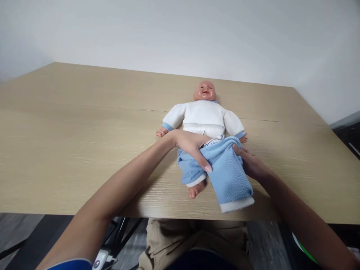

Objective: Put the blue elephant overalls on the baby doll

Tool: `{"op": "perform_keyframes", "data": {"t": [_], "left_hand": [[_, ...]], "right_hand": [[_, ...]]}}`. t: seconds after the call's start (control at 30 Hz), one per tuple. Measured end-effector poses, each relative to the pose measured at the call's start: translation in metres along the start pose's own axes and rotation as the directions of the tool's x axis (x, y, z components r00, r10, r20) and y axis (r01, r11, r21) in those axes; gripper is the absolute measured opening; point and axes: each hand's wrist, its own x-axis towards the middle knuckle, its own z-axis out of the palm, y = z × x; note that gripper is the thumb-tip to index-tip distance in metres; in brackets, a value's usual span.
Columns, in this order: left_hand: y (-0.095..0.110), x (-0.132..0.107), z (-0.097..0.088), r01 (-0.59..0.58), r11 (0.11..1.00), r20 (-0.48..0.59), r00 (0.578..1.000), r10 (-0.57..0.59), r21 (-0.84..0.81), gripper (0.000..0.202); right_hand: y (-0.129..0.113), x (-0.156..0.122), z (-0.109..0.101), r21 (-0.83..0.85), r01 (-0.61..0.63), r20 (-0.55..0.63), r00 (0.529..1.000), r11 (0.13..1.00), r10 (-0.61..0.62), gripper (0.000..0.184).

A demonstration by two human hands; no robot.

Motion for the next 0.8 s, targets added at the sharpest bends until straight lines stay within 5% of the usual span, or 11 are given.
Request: {"op": "perform_keyframes", "data": {"t": [0.2,0.37,0.43,0.53,0.63,0.8], "left_hand": [[-0.005,-0.008,-0.002,-0.041,0.999,-0.089,0.995,0.039,-0.022,0.045],[-0.003,-0.011,-0.002,-0.022,0.996,-0.060,0.998,0.016,-0.086,0.046],[0.000,-0.009,0.000,-0.015,0.993,-0.007,1.000,0.014,-0.116,0.053],[0.003,-0.005,0.004,0.026,0.991,0.070,0.997,-0.017,-0.130,0.054],[0.000,-0.003,0.007,0.011,0.991,0.006,1.000,-0.010,-0.131,0.052],[-0.012,-0.006,0.003,-0.054,0.992,-0.120,0.992,0.040,-0.111,0.050]], "right_hand": [[-0.005,-0.003,-0.006,-0.179,0.025,0.158,0.987,0.984,0.004,0.057],[-0.012,-0.009,-0.016,-0.316,0.039,0.516,0.846,0.948,0.136,0.060],[-0.011,-0.011,-0.016,-0.269,0.039,0.479,0.872,0.962,0.099,0.054],[-0.004,-0.011,-0.011,-0.137,0.043,0.259,0.966,0.990,-0.007,0.053],[0.004,-0.007,-0.003,-0.037,0.008,0.105,0.995,0.999,-0.004,0.056],[0.007,-0.005,0.001,-0.075,-0.015,0.143,0.989,0.997,0.026,0.053]]}}
